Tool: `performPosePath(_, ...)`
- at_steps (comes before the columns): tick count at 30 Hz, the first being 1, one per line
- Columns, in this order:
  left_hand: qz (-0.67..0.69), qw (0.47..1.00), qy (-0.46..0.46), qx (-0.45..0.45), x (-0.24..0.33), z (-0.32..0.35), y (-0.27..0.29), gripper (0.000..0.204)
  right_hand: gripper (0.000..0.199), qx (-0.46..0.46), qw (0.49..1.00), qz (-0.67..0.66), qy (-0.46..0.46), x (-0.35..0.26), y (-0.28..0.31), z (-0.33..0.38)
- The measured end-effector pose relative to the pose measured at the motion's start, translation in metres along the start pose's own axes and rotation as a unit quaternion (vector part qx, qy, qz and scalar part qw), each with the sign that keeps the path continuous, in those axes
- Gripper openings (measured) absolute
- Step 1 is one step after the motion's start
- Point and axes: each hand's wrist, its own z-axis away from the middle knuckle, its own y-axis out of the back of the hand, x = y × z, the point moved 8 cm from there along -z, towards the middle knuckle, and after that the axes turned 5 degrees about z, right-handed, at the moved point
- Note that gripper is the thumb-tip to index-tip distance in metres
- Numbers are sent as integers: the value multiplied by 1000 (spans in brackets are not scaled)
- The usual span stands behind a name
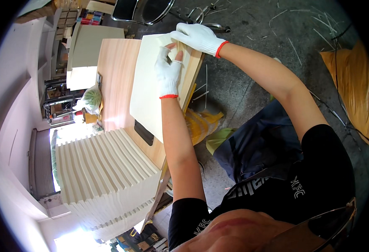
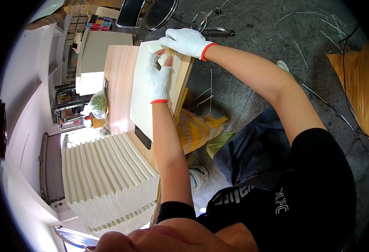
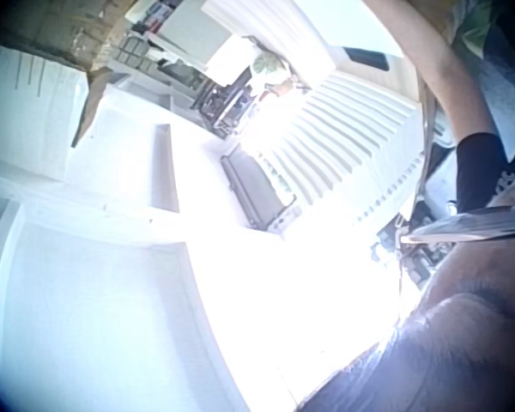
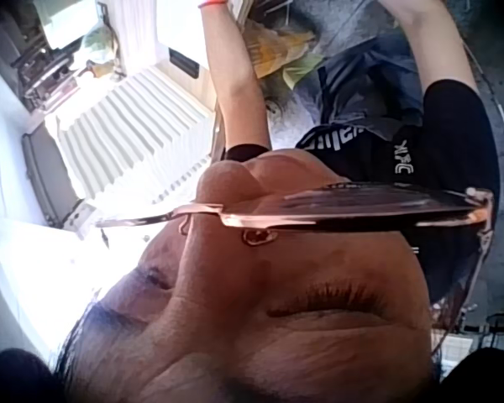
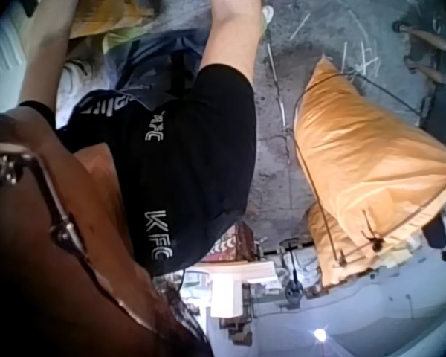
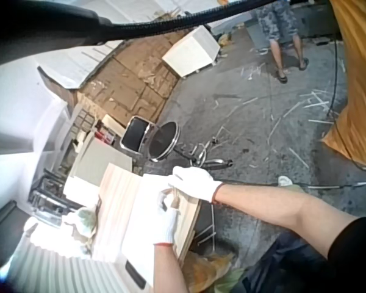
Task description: The person wipes the surface and edges of white boards with a cloth and places them onto a stack on a table.
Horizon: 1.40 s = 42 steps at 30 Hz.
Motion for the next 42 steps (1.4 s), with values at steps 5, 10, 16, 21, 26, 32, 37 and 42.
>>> performPosePath(5,59,997,4,40,4,4,1,32,45,-35,999,-13,-38,0,0,2)
performPosePath(10,-4,999,22,-31,-4,0,-4,32,42,-19,1000,-16,-8,-5,2,3)
performPosePath(16,-42,999,-8,-12,-3,-2,-2,41,45,-17,999,-29,-4,-5,3,3)
performPosePath(21,50,998,35,4,-15,5,4,41,60,-26,999,28,-23,-5,17,1)
performPosePath(26,43,997,17,68,19,9,3,41,49,-62,955,253,144,-5,18,-3)
performPosePath(32,-23,999,-22,34,-13,2,9,25,39,-65,929,265,248,-36,15,-18)
performPosePath(37,11,999,-41,32,-6,5,10,24,44,-73,991,59,98,-14,4,-18)
performPosePath(42,41,999,-13,25,-8,6,10,22,44,-25,999,-27,36,-1,-6,-10)
